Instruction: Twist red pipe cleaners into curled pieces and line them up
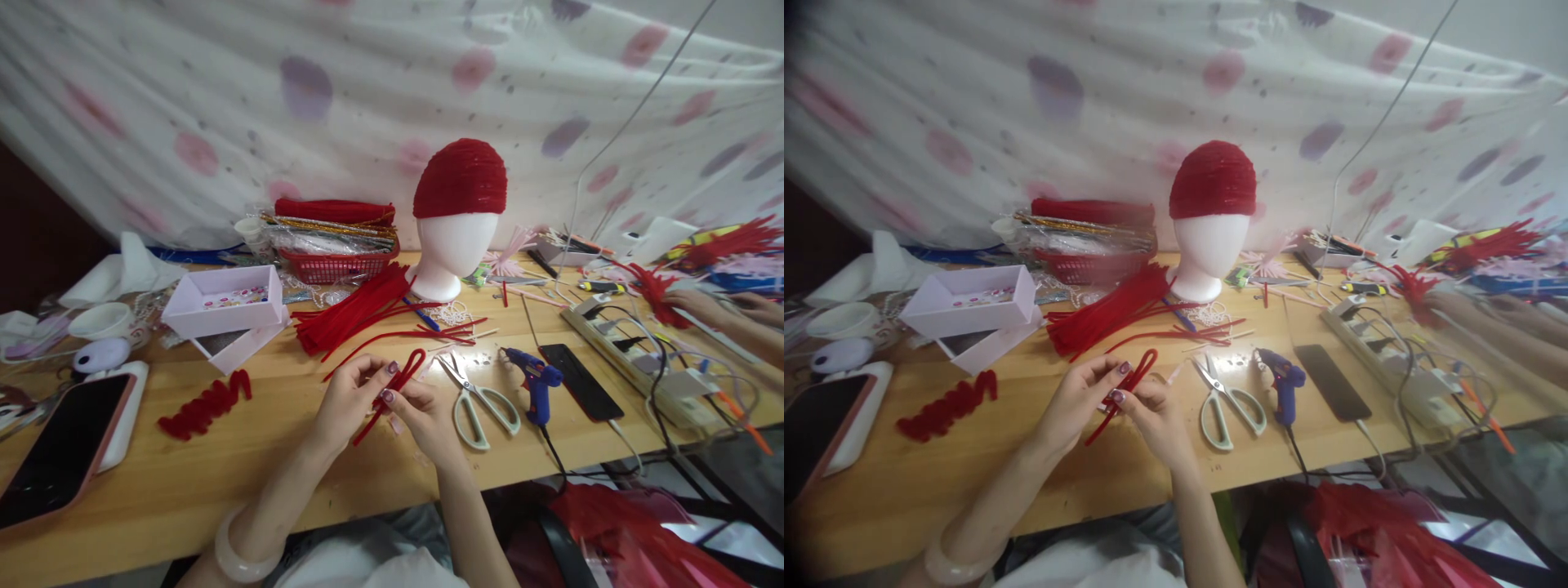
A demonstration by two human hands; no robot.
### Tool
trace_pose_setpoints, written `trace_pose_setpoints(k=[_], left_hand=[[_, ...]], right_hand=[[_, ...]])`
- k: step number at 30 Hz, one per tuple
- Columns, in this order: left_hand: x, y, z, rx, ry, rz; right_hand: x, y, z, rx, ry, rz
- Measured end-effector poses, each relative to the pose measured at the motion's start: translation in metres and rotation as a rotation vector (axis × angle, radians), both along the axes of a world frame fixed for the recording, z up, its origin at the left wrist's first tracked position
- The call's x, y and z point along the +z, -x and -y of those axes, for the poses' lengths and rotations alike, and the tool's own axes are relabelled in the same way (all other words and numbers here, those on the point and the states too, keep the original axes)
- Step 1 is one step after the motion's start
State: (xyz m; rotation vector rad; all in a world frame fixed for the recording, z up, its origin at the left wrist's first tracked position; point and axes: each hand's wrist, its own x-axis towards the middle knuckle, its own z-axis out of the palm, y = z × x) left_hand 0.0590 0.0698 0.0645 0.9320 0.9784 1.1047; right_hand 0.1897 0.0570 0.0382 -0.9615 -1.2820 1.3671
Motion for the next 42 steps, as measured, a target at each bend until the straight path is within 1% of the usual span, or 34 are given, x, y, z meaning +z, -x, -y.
trace_pose_setpoints(k=[8,12,21,25,29,32,34,36,38,40,42], left_hand=[[-0.008,-0.008,-0.007,-0.020,0.099,0.123],[-0.010,-0.011,-0.009,-0.030,0.118,0.171],[-0.013,-0.012,-0.007,-0.026,0.146,0.194],[-0.010,-0.011,-0.007,-0.027,0.151,0.193],[-0.003,-0.005,-0.005,0.008,0.136,0.200],[-0.003,0.004,-0.002,0.050,0.063,0.211],[-0.008,0.011,0.002,0.039,-0.012,0.165],[-0.015,0.016,0.007,0.055,-0.072,0.066],[-0.023,0.020,0.012,0.128,-0.097,-0.019],[-0.029,0.021,0.019,0.211,-0.113,-0.063],[-0.032,0.020,0.024,0.244,-0.124,-0.086]], right_hand=[[-0.005,-0.002,-0.002,0.007,0.012,0.000],[-0.005,-0.002,-0.004,0.029,0.001,0.019],[-0.003,-0.001,-0.005,0.045,-0.014,0.043],[-0.001,0.000,-0.003,0.034,-0.003,0.053],[0.003,0.001,-0.002,-0.058,0.033,0.044],[0.006,0.002,-0.003,-0.156,0.049,0.037],[0.006,0.003,-0.003,-0.210,0.056,0.027],[0.004,0.005,-0.003,-0.260,0.067,0.007],[0.001,0.007,-0.004,-0.306,0.081,-0.025],[-0.003,0.009,-0.005,-0.353,0.114,-0.106],[-0.005,0.010,-0.006,-0.392,0.146,-0.194]])
